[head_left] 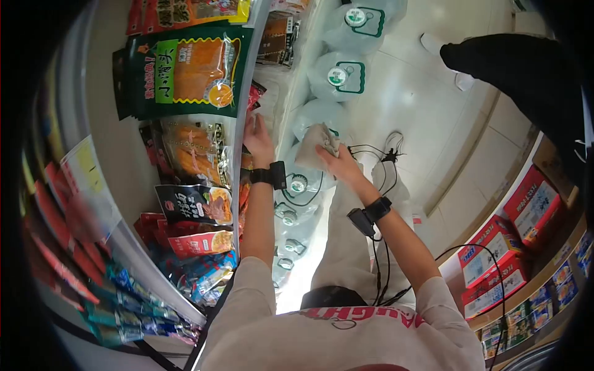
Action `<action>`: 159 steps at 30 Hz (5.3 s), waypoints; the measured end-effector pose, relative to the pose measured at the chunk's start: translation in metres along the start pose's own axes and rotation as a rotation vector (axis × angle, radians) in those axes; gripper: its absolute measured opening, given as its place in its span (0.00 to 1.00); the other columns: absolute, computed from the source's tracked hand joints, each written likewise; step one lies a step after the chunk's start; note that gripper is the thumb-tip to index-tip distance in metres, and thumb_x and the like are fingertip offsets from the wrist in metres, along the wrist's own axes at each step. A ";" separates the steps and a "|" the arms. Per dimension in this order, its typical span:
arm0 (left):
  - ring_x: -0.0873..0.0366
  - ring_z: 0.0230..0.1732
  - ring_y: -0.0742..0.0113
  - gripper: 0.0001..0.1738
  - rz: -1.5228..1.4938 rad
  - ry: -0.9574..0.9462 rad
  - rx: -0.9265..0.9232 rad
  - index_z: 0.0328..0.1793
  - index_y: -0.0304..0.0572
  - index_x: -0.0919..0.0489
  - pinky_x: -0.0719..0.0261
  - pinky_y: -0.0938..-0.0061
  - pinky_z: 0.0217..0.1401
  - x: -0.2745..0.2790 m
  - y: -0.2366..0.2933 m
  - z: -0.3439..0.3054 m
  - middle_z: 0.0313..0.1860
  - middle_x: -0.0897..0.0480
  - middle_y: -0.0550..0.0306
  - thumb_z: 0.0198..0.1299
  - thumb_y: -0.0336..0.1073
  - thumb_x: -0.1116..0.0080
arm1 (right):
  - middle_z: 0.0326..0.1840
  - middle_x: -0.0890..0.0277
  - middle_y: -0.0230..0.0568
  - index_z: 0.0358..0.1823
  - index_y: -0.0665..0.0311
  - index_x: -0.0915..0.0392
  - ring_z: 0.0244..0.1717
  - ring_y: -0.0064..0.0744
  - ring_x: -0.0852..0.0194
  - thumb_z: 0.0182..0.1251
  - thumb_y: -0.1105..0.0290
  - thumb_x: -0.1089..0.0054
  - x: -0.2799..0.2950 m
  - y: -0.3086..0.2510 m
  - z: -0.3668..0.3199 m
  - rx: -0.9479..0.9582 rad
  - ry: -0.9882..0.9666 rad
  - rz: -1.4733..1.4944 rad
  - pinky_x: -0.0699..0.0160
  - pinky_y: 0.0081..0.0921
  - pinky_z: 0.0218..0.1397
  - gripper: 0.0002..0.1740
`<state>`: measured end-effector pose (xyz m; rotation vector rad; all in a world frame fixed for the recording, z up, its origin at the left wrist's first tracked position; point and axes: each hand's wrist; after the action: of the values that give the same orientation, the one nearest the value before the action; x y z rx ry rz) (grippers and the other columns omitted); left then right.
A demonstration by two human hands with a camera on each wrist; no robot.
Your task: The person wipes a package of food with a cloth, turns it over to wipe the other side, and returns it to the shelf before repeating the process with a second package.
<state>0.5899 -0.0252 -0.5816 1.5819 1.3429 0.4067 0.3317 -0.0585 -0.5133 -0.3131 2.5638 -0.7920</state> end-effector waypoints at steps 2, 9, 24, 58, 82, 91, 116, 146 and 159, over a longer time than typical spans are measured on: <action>0.41 0.79 0.52 0.25 -0.024 0.002 0.032 0.74 0.33 0.35 0.31 0.58 0.81 -0.005 0.000 0.013 0.74 0.34 0.45 0.75 0.35 0.52 | 0.31 0.22 0.33 0.51 0.67 0.21 0.31 0.23 0.29 0.74 0.57 0.40 -0.009 0.013 0.007 0.036 -0.043 -0.004 0.28 0.27 0.37 0.19; 0.49 0.85 0.62 0.26 0.056 0.059 0.159 0.80 0.43 0.40 0.49 0.56 0.87 -0.027 0.015 0.023 0.85 0.44 0.57 0.80 0.40 0.67 | 0.32 0.25 0.32 0.48 0.70 0.22 0.35 0.24 0.32 0.74 0.62 0.42 -0.028 0.019 0.010 0.038 -0.032 0.040 0.29 0.29 0.41 0.16; 0.24 0.55 0.63 0.12 -0.264 0.149 0.239 0.55 0.30 0.25 0.17 0.68 0.60 0.058 0.025 -0.016 0.55 0.21 0.48 0.72 0.30 0.41 | 0.36 0.19 0.36 0.52 0.69 0.22 0.38 0.27 0.25 0.77 0.54 0.44 -0.022 0.037 0.022 0.052 0.190 0.047 0.25 0.29 0.44 0.22; 0.25 0.43 0.80 0.15 0.520 -1.034 0.026 0.60 0.34 0.22 0.26 0.79 0.50 -0.233 0.263 -0.344 0.45 0.17 0.65 0.73 0.36 0.41 | 0.39 0.17 0.37 0.52 0.73 0.21 0.43 0.25 0.22 0.80 0.60 0.46 -0.004 -0.265 -0.370 0.926 0.823 -0.111 0.23 0.28 0.49 0.19; 0.21 0.63 0.68 0.25 -0.229 -1.118 0.239 0.69 0.40 0.28 0.25 0.63 0.70 -0.321 0.404 -0.367 0.58 0.18 0.58 0.79 0.51 0.53 | 0.69 0.28 0.41 0.76 0.63 0.35 0.67 0.29 0.29 0.84 0.50 0.58 -0.030 -0.276 -0.427 0.567 0.435 -0.409 0.32 0.32 0.71 0.30; 0.26 0.65 0.66 0.26 0.305 -1.160 -0.405 0.71 0.32 0.30 0.32 0.71 0.70 -0.330 0.359 -0.427 0.61 0.20 0.51 0.74 0.40 0.42 | 0.38 0.24 0.28 0.51 0.63 0.26 0.37 0.18 0.30 0.72 0.68 0.32 -0.077 -0.288 -0.460 1.096 0.430 -0.287 0.28 0.22 0.39 0.14; 0.34 0.76 0.62 0.37 -0.298 -1.192 0.026 0.82 0.42 0.41 0.40 0.64 0.80 -0.322 0.381 -0.445 0.76 0.32 0.52 0.81 0.61 0.73 | 0.84 0.47 0.50 0.79 0.65 0.38 0.86 0.53 0.58 0.79 0.64 0.57 -0.105 -0.324 -0.452 1.499 0.301 -0.783 0.64 0.48 0.86 0.30; 0.28 0.69 0.64 0.34 0.500 -1.509 0.213 0.76 0.28 0.35 0.31 0.72 0.72 -0.312 0.301 -0.493 0.69 0.26 0.47 0.79 0.52 0.52 | 0.49 0.17 0.51 0.61 0.64 0.25 0.49 0.45 0.16 0.63 0.71 0.29 -0.025 -0.240 -0.525 1.288 1.154 -0.393 0.20 0.31 0.53 0.25; 0.24 0.65 0.62 0.34 0.266 -1.356 0.498 0.69 0.35 0.28 0.28 0.64 0.70 -0.314 0.213 -0.691 0.63 0.21 0.52 0.77 0.61 0.55 | 0.80 0.41 0.55 0.80 0.64 0.42 0.77 0.54 0.40 0.75 0.63 0.45 0.065 -0.115 -0.631 1.376 1.203 -0.687 0.42 0.45 0.79 0.36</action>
<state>0.0775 0.0314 0.0155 1.8221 0.1555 -0.8203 -0.0116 0.1299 -0.0018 -0.2507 1.8016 -3.4437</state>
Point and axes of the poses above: each hand's wrist, its own z-axis towards the middle knuckle, its own x-axis out of the back of the hand, y = z × x
